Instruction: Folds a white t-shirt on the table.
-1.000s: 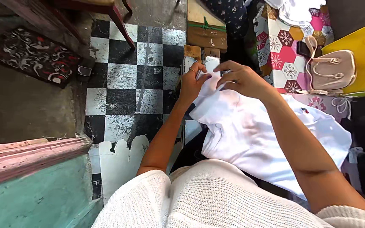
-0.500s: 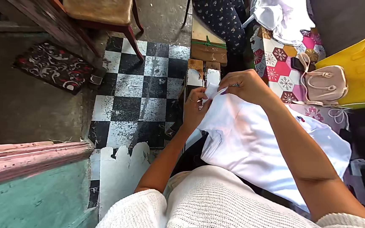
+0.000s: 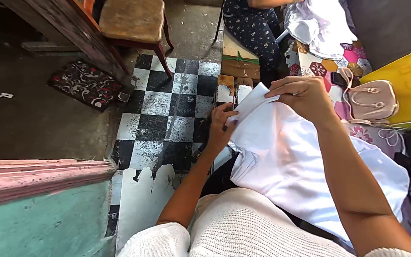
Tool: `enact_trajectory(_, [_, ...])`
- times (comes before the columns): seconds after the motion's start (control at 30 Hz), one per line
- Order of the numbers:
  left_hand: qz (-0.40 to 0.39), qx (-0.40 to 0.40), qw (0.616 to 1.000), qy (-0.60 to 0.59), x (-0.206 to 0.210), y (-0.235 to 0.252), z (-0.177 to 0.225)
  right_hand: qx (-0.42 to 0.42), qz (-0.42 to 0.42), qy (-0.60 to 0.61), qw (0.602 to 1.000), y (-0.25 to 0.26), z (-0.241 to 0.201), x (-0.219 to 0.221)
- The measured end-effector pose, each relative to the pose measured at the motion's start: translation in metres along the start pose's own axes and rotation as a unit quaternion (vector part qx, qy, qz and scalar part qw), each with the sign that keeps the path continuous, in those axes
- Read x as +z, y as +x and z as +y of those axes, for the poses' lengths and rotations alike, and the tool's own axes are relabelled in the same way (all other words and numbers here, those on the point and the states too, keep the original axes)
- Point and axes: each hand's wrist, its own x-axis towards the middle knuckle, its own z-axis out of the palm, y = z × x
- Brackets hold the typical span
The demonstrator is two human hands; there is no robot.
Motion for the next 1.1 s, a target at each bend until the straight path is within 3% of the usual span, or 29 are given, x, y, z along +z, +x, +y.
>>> enact_trajectory(0.17, [-0.108,-0.086,0.986,0.092,-0.012,-0.007,-0.019,-0.022,0.046,-0.034,0.998,-0.007,-0.001,-0.001])
enact_trajectory(0.27, [-0.071,-0.119,0.987,0.075,-0.034,-0.009,0.001,-0.005,0.074,-0.025,0.997,-0.015,0.005,0.001])
enact_trajectory(0.37, [-0.005,-0.003,0.999,0.034,-0.03,0.013,0.044,-0.02,0.054,0.002,0.998,-0.014,0.005,0.015])
enact_trajectory(0.47, [-0.056,0.084,0.991,0.086,-0.009,0.04,0.091,-0.065,0.067,0.019,0.995,-0.011,-0.005,0.03])
enact_trajectory(0.67, [-0.133,0.11,0.978,0.116,0.019,0.05,0.126,-0.064,0.13,0.046,0.988,-0.026,-0.011,0.024])
enact_trajectory(0.8, [-0.132,0.135,0.958,0.214,0.032,0.03,0.142,-0.05,0.139,0.097,0.984,-0.042,-0.005,0.026])
enact_trajectory(0.87, [-0.114,0.15,0.955,0.229,0.034,0.024,0.148,-0.004,0.11,0.132,0.985,-0.05,-0.012,0.029])
enact_trajectory(0.93, [-0.103,0.178,0.955,0.215,0.036,0.02,0.152,0.024,0.069,0.143,0.987,-0.057,-0.013,0.027])
enact_trajectory(1.0, [-0.118,0.186,0.966,0.139,0.034,0.02,0.153,-0.009,0.057,0.107,0.993,-0.064,-0.008,0.023])
enact_trajectory(1.1, [-0.06,0.08,0.991,-0.084,0.037,0.033,0.103,-0.075,0.095,0.058,0.991,-0.074,0.0,0.015])
